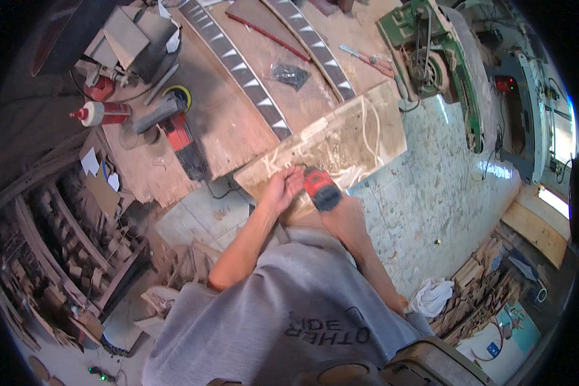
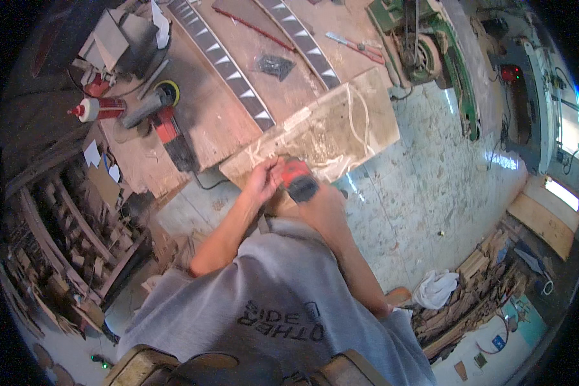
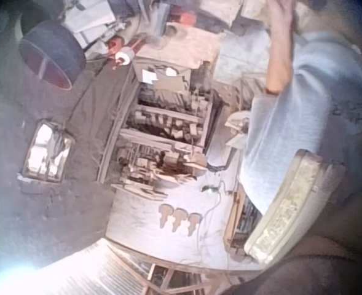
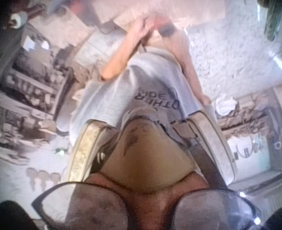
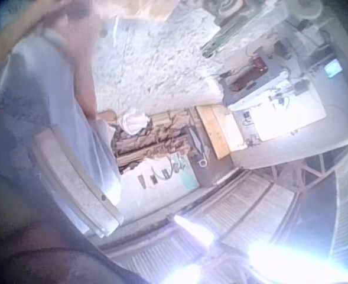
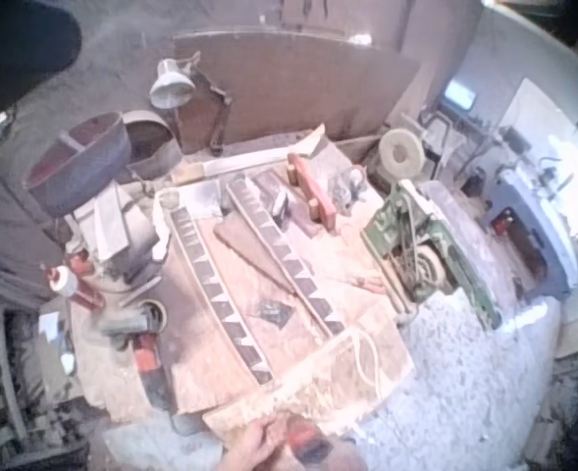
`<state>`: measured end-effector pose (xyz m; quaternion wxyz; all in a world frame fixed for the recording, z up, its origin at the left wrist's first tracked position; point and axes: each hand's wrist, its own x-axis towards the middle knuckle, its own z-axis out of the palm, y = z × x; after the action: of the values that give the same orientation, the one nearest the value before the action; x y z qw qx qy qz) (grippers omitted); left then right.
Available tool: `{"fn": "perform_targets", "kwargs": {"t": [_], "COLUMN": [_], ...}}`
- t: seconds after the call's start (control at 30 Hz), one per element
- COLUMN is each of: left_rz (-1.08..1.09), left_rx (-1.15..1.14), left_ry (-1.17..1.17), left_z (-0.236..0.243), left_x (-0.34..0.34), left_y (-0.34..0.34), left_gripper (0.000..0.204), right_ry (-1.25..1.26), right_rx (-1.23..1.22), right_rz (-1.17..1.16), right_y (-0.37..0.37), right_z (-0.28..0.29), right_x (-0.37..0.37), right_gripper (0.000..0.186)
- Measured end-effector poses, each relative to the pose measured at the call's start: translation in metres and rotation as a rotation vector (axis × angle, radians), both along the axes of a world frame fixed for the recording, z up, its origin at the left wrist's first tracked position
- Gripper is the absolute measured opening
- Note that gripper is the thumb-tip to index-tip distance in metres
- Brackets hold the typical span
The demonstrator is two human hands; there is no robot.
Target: The person uses a drill to make holes in a wooden guitar fretboard placed on a workbench.
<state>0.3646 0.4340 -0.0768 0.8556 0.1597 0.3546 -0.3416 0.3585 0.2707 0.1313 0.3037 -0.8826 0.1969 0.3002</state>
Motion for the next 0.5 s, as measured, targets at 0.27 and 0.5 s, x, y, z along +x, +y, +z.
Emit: {"fn": "perform_targets", "kwargs": {"t": [0.27,0.5], "left_rz": [-0.096,-0.196], "left_rx": [0.285,0.565], "left_ry": [0.101,-0.003], "left_z": [0.022,0.044], "left_x": [-0.008,-0.012], "left_y": [-0.008,-0.028], "left_gripper": [0.03,0.031], "right_ry": [0.007,-0.081], "right_rx": [-0.043,0.082], "right_rz": [-0.069,-0.262], "right_y": [-0.006,-0.042], "right_z": [0.01,-0.002], "right_x": [-0.008,-0.046], "right_gripper": [0.027,0.023]}}
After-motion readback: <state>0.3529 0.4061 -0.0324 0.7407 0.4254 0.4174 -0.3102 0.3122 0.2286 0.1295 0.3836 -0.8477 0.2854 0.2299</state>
